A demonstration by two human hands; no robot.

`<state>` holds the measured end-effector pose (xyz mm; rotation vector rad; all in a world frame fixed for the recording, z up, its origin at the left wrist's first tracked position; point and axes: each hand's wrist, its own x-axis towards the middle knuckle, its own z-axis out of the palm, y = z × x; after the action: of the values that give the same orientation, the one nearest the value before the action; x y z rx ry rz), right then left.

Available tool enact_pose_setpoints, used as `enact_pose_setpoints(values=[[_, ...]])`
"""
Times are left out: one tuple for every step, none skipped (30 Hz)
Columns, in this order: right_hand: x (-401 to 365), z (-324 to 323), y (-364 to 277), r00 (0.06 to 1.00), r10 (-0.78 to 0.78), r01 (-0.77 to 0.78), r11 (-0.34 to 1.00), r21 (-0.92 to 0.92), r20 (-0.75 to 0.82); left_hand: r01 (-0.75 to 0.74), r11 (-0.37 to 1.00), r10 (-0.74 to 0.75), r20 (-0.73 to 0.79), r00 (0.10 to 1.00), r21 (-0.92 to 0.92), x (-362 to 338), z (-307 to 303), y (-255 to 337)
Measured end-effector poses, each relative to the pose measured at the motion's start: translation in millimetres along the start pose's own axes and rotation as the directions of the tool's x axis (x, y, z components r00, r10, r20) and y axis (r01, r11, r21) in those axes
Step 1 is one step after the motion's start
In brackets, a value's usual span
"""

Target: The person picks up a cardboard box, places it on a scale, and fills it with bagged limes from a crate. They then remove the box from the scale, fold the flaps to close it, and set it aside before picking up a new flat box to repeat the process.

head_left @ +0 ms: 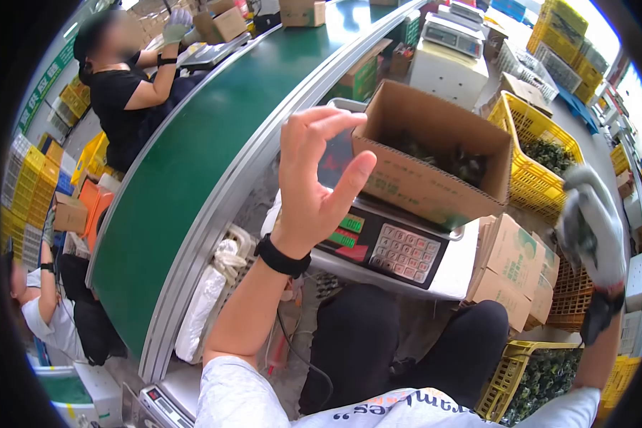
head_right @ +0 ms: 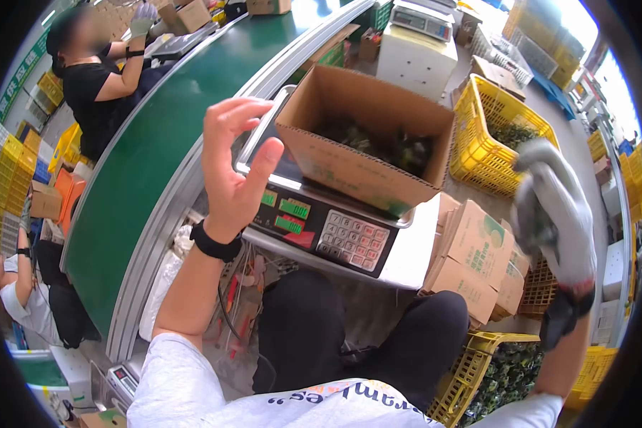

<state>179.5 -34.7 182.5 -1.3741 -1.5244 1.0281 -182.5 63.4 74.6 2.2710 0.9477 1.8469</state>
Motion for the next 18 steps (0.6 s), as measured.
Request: enact_pose_setpoints(values=[[-25,-8,21,0.983,0.045,-0.055,0.997,-0.05,-0.18,0.018,1.0,-0.018,0.007,1.0,0.017,-2,-6,-2],[-47,-15,34,0.957,0.099,-0.13,0.986,-0.1,-0.274,0.061,0.997,-0.062,-0.03,0.998,-0.038,-3,-11,-4],[-72,-36,58,0.943,0.188,-0.208,0.977,-0.045,-0.275,0.096,0.991,-0.103,-0.067,0.992,-0.096,-4,-16,-6],[-99,-49,85,0.898,0.229,-0.253,0.967,-0.014,-0.376,0.104,0.991,-0.112,-0.09,0.99,-0.089,-4,-22,-7],[-127,-63,109,0.859,0.285,-0.29,0.955,0.053,-0.425,0.117,0.99,-0.123,-0.083,0.989,-0.082,-7,-27,-10],[-153,-72,112,0.816,0.443,-0.41,0.896,0.17,-0.371,0.161,0.983,-0.169,-0.089,0.982,-0.09,-10,-32,-13],[-187,-92,155,0.753,0.413,-0.375,0.909,0.182,-0.512,0.203,0.974,-0.213,-0.093,0.973,-0.101,-13,-36,-17],[-225,-113,183,0.707,0.464,-0.436,0.88,0.188,-0.533,0.212,0.972,-0.222,-0.097,0.97,-0.099,-16,-38,-21],[-254,-119,202,0.695,0.441,-0.429,0.888,0.165,-0.568,0.217,0.971,-0.226,-0.085,0.97,-0.1,-21,-40,-22],[-294,-142,228,0.648,0.514,-0.483,0.848,0.218,-0.562,0.273,0.957,-0.282,-0.089,0.955,-0.094,-24,-41,-23],[-335,-159,258,0.608,0.534,-0.503,0.831,0.235,-0.587,0.327,0.941,-0.335,-0.095,0.937,-0.089,-25,-41,-23],[-381,-189,297,0.583,0.579,-0.591,0.784,0.192,-0.569,0.352,0.93,-0.363,-0.102,0.926,-0.108,-26,-40,-22],[-408,-189,311,0.564,0.558,-0.58,0.792,0.188,-0.609,0.352,0.929,-0.362,-0.094,0.927,-0.111,-28,-38,-22],[-452,-206,345,0.584,0.538,-0.611,0.784,0.106,-0.609,0.369,0.919,-0.383,-0.091,0.919,-0.143,-29,-36,-22],[-488,-224,379,0.604,0.518,-0.637,0.771,0.024,-0.606,0.384,0.907,-0.403,-0.087,0.911,-0.175,-30,-35,-21],[-506,-226,392,0.584,0.562,-0.673,0.739,0.039,-0.586,0.384,0.906,-0.402,-0.075,0.913,-0.18,-30,-34,-19],[-522,-223,399,0.557,0.605,-0.708,0.704,0.054,-0.569,0.398,0.903,-0.413,-0.074,0.908,-0.161,-30,-32,-18],[-525,-213,397,0.486,0.647,-0.774,0.63,0.054,-0.588,0.412,0.899,-0.425,-0.067,0.903,-0.152,-30,-28,-16]])
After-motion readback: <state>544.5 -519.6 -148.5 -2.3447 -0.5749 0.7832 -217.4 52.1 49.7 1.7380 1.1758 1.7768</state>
